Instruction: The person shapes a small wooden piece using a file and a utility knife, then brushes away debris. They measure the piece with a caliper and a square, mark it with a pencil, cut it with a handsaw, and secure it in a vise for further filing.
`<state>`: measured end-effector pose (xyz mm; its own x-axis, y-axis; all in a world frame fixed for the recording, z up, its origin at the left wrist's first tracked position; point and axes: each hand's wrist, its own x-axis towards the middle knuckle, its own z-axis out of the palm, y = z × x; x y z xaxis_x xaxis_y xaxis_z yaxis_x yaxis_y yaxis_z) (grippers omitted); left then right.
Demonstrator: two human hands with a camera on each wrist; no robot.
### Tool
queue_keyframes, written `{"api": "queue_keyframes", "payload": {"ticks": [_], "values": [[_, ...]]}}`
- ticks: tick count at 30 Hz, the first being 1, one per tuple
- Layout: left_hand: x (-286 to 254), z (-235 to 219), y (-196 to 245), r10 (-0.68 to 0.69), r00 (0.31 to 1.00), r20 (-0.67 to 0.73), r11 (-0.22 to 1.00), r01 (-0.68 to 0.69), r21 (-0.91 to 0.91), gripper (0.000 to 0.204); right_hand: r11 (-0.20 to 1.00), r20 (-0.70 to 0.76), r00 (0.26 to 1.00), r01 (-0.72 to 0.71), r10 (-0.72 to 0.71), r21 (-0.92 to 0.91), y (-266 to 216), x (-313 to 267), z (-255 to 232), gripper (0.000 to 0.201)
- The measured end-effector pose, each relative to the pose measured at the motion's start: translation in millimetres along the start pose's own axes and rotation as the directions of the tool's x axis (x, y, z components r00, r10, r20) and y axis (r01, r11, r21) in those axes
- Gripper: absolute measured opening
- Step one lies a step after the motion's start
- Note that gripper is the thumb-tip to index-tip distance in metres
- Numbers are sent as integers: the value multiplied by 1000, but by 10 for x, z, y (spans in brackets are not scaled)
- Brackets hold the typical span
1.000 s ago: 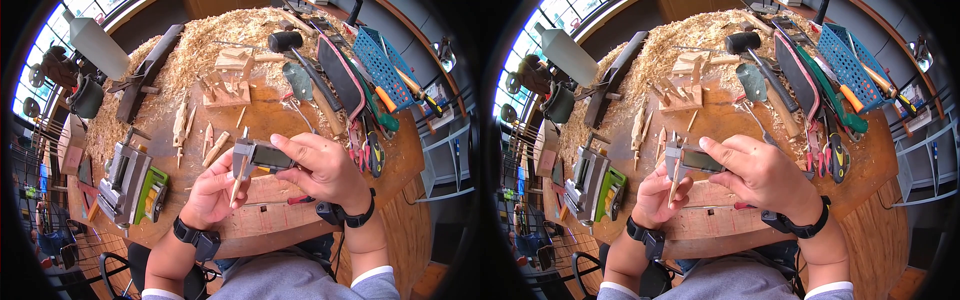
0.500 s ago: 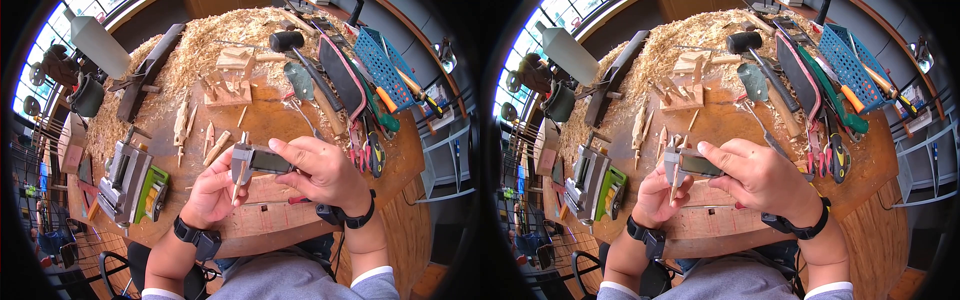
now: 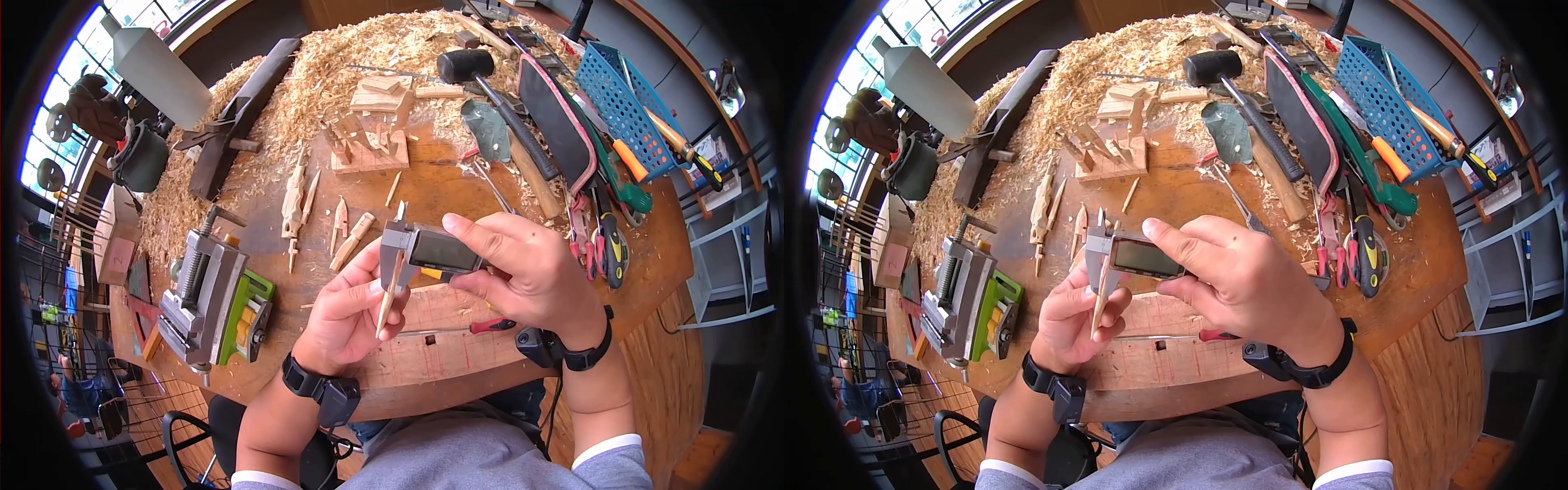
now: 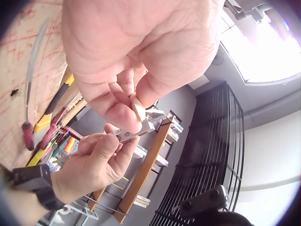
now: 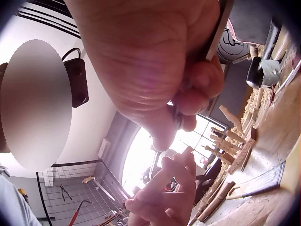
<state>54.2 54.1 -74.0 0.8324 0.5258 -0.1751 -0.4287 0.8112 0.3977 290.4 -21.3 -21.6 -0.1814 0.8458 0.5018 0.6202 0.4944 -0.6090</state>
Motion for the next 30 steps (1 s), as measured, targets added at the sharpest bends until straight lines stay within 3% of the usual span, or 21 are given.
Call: {"api": "queue_keyframes", "payload": {"ticks": [12,30], "values": [[12,-30,-5,-35,996,86,999,35,0,63,994,-57,997,-62,57,-91,14,5,-76,57],[8,-19,16,-38,998,59,999,39,-15,65,996,-61,997,-50,45,-69,2,0,-57,55]]}}
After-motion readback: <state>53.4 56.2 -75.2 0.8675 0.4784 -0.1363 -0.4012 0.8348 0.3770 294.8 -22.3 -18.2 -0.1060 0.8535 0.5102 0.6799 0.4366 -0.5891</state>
